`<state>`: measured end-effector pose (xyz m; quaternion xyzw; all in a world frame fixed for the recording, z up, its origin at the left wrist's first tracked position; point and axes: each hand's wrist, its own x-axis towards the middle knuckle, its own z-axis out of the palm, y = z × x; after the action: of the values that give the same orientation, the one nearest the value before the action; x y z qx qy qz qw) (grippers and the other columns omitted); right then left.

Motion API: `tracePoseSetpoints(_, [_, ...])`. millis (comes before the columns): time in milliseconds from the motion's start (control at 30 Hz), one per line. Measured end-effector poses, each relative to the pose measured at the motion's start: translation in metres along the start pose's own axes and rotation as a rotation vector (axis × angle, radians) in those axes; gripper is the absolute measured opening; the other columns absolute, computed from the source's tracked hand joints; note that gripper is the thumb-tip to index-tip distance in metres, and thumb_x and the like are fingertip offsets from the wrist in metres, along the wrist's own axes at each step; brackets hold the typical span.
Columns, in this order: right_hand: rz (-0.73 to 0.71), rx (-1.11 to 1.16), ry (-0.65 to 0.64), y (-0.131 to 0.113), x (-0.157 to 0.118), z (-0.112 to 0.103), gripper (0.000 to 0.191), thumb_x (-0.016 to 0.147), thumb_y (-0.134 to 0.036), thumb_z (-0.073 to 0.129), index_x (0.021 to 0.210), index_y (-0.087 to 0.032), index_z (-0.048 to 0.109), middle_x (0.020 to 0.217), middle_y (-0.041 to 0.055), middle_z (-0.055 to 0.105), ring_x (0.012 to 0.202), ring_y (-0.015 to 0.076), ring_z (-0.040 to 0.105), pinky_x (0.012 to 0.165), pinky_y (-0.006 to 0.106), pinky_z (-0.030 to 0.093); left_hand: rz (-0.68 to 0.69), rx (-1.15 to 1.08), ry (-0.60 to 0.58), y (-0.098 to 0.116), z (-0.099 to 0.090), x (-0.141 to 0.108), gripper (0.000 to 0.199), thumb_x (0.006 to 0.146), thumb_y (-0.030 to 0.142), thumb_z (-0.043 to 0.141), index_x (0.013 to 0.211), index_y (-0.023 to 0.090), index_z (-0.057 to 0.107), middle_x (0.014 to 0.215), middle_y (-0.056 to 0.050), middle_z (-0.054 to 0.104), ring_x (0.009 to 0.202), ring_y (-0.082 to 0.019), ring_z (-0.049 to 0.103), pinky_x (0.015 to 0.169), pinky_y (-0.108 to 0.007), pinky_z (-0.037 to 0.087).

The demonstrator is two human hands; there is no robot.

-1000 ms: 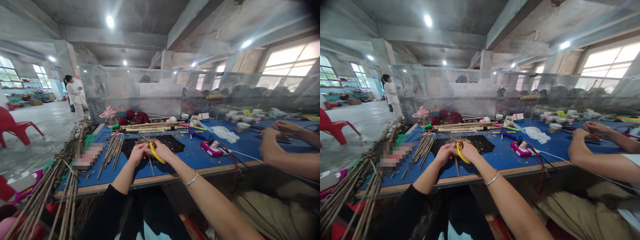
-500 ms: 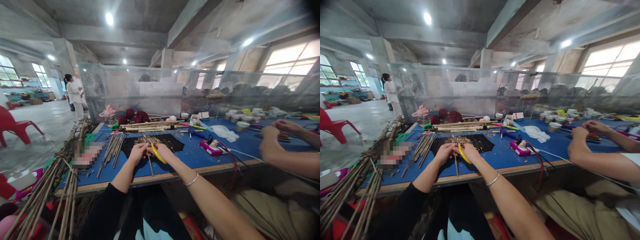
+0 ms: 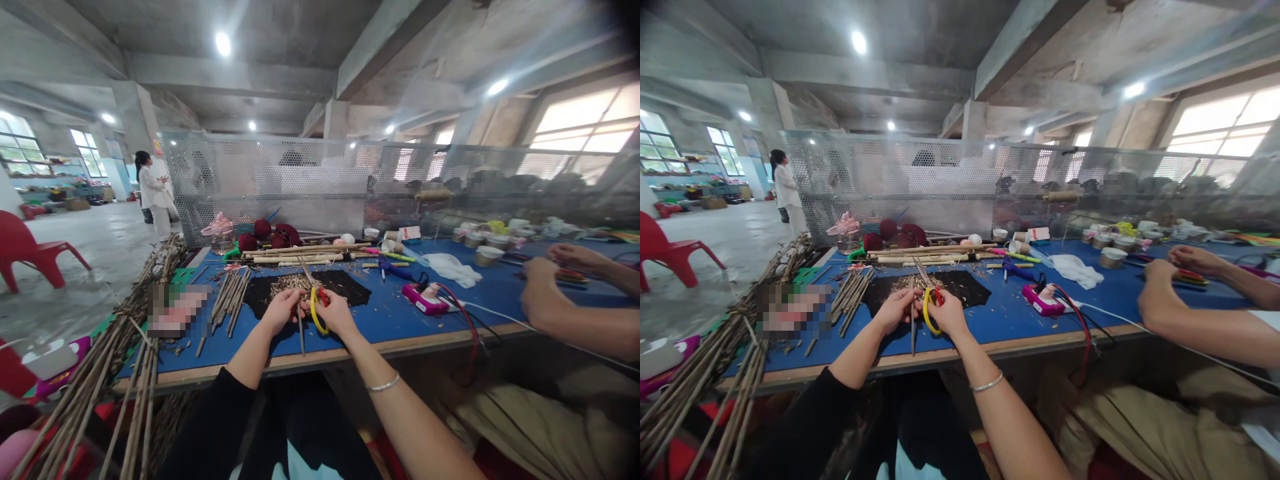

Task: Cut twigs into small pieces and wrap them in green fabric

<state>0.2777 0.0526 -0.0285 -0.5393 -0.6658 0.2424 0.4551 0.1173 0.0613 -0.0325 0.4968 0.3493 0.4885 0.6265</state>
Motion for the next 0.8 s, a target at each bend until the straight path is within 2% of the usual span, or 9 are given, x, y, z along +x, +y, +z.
tracePoseSetpoints(100, [-0.021, -0.029, 0.080, 0.003, -0.002, -0.001, 0.030, 0.067, -0.036, 0.056, 0.084, -0.012, 0.065, 0.060, 0.0006, 0.059, 0.053, 0.0123, 0.048, 0.053, 0.022, 0.039, 0.036, -0.005, 0.032, 0.002, 0.002, 0.000, 0.042, 0.070, 0.044, 0.065, 0.096, 0.013, 0.056, 0.059, 0.002, 0.057, 0.044, -0.006, 0.054, 0.036, -0.013, 0.035])
tracePoseSetpoints(233, [-0.087, -0.105, 0.169, 0.002, -0.005, -0.001, 0.034, 0.073, -0.041, 0.053, 0.090, -0.014, 0.066, 0.063, 0.0012, 0.061, 0.053, 0.0130, 0.050, 0.055, 0.022, 0.040, 0.077, -0.027, 0.107, 0.006, 0.004, -0.001, 0.048, 0.064, 0.047, 0.069, 0.096, 0.016, 0.051, 0.059, 0.003, 0.058, 0.044, -0.007, 0.055, 0.036, -0.013, 0.034])
tracePoseSetpoints(333, [-0.111, -0.114, 0.107, 0.000, -0.006, 0.001, 0.038, 0.076, -0.047, 0.051, 0.094, -0.016, 0.066, 0.065, 0.0014, 0.063, 0.054, 0.0137, 0.052, 0.054, 0.022, 0.040, 0.080, -0.020, 0.182, 0.008, 0.002, -0.001, 0.044, 0.064, 0.048, 0.068, 0.089, 0.015, 0.053, 0.062, 0.001, 0.060, 0.045, -0.008, 0.056, 0.036, -0.013, 0.033])
tracePoseSetpoints(433, [-0.089, -0.140, 0.050, 0.000, -0.006, 0.004, 0.040, 0.074, -0.049, 0.055, 0.098, -0.018, 0.064, 0.075, 0.0032, 0.067, 0.063, 0.0160, 0.058, 0.060, 0.024, 0.044, 0.087, -0.047, 0.234, 0.009, 0.000, -0.001, 0.045, 0.064, 0.048, 0.067, 0.092, 0.014, 0.057, 0.063, 0.001, 0.059, 0.045, -0.008, 0.056, 0.034, -0.013, 0.029])
tracePoseSetpoints(600, [-0.081, -0.112, -0.040, 0.001, -0.004, 0.008, 0.043, 0.071, -0.044, 0.061, 0.106, -0.018, 0.060, 0.094, 0.0059, 0.067, 0.081, 0.0178, 0.061, 0.074, 0.027, 0.046, 0.111, -0.060, 0.235, 0.010, 0.000, -0.002, 0.051, 0.060, 0.049, 0.070, 0.095, 0.012, 0.062, 0.060, 0.000, 0.058, 0.045, -0.008, 0.055, 0.034, -0.014, 0.028])
tracePoseSetpoints(800, [-0.104, -0.004, -0.125, -0.008, -0.002, 0.009, 0.042, 0.071, -0.037, 0.062, 0.107, -0.016, 0.058, 0.098, 0.0066, 0.066, 0.086, 0.0175, 0.061, 0.079, 0.029, 0.047, 0.117, -0.055, 0.222, 0.009, 0.000, 0.000, 0.052, 0.058, 0.053, 0.070, 0.089, 0.011, 0.063, 0.058, 0.000, 0.058, 0.045, -0.008, 0.053, 0.036, -0.016, 0.029])
